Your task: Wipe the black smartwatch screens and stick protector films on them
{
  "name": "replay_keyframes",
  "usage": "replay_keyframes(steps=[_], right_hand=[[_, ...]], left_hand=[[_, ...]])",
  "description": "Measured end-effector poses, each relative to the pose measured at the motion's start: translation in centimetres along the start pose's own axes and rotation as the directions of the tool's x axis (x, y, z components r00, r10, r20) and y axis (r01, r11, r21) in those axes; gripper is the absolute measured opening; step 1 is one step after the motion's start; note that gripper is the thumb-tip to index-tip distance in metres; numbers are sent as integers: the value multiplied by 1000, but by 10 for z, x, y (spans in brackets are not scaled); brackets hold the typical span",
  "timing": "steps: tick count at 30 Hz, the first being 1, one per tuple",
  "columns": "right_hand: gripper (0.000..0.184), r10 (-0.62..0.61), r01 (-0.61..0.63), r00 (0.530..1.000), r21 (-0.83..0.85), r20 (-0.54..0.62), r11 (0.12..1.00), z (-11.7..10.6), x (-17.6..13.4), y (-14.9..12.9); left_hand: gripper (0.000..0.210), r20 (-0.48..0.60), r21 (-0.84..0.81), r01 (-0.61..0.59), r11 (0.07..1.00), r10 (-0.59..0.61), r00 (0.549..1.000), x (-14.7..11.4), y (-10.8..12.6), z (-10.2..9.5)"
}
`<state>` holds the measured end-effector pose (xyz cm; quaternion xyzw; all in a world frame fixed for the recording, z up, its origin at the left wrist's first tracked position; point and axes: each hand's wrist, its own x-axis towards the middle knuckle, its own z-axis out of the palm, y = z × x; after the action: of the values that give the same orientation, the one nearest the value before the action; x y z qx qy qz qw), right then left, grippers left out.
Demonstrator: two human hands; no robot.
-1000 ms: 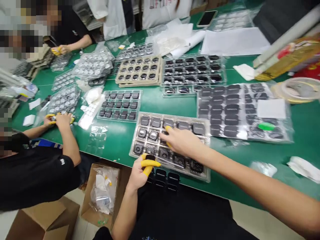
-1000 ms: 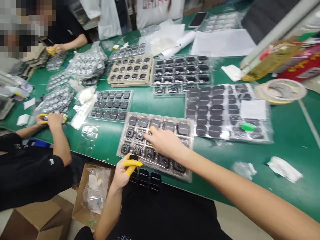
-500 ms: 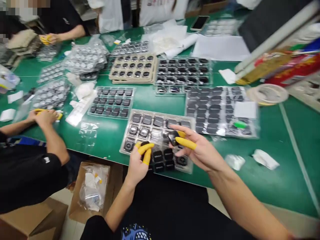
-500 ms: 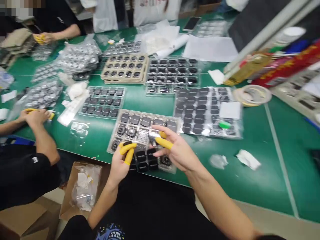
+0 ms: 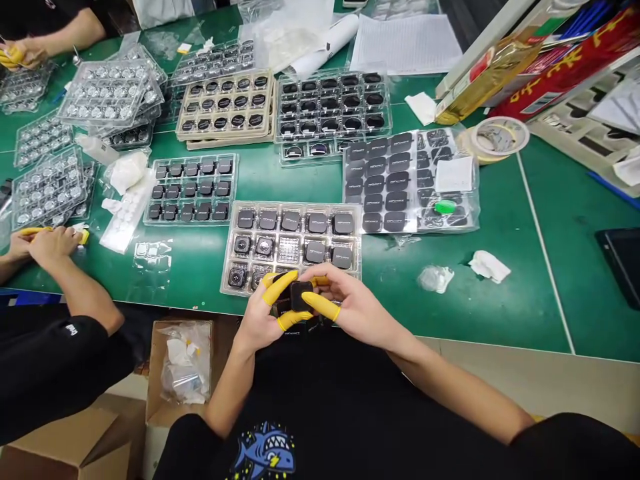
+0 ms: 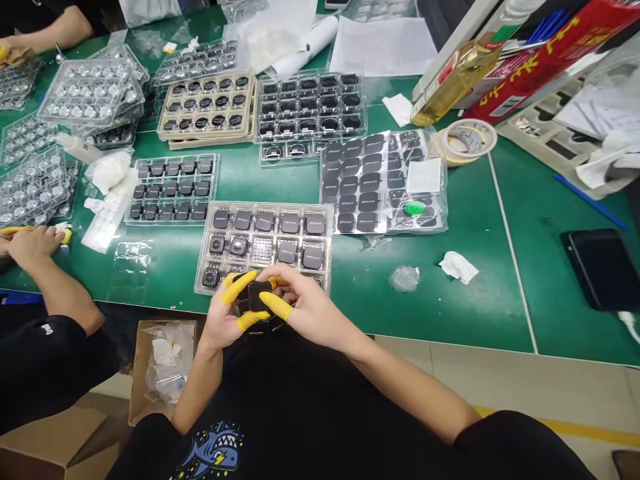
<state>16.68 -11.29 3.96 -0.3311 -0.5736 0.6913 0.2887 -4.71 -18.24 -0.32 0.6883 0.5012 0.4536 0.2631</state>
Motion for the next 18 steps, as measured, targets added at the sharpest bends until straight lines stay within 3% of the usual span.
replay_keyframes(steps=[5, 9, 12, 14, 16, 18], right_hand=[[14, -219, 219, 975, -280, 31, 935, 3, 0, 4], [15, -428, 400, 900, -556, 87, 728, 5, -3, 9], [26, -500, 399, 861, -737, 95, 546, 7, -5, 12], [31, -531, 365, 844, -803, 72, 471, 8, -5, 13], [28, -567, 359, 823, -816, 48, 452, 10, -5, 10], [19, -584, 399, 811, -769, 41, 500, 12, -6, 4]], left_hand=[[70, -55, 20, -86, 996, 87, 995, -1, -4, -1], [59, -51, -12, -27, 1000, 26, 998, -5, -6, 1], [55, -93, -16, 32, 999, -33, 995, -8, -7, 5], [53, -113, -25, 36, 999, -39, 993, -8, -7, 9], [52, -114, -51, 42, 998, -47, 992, -7, -7, 12], [52, -123, -95, 61, 994, -73, 990, -7, -8, 13]])
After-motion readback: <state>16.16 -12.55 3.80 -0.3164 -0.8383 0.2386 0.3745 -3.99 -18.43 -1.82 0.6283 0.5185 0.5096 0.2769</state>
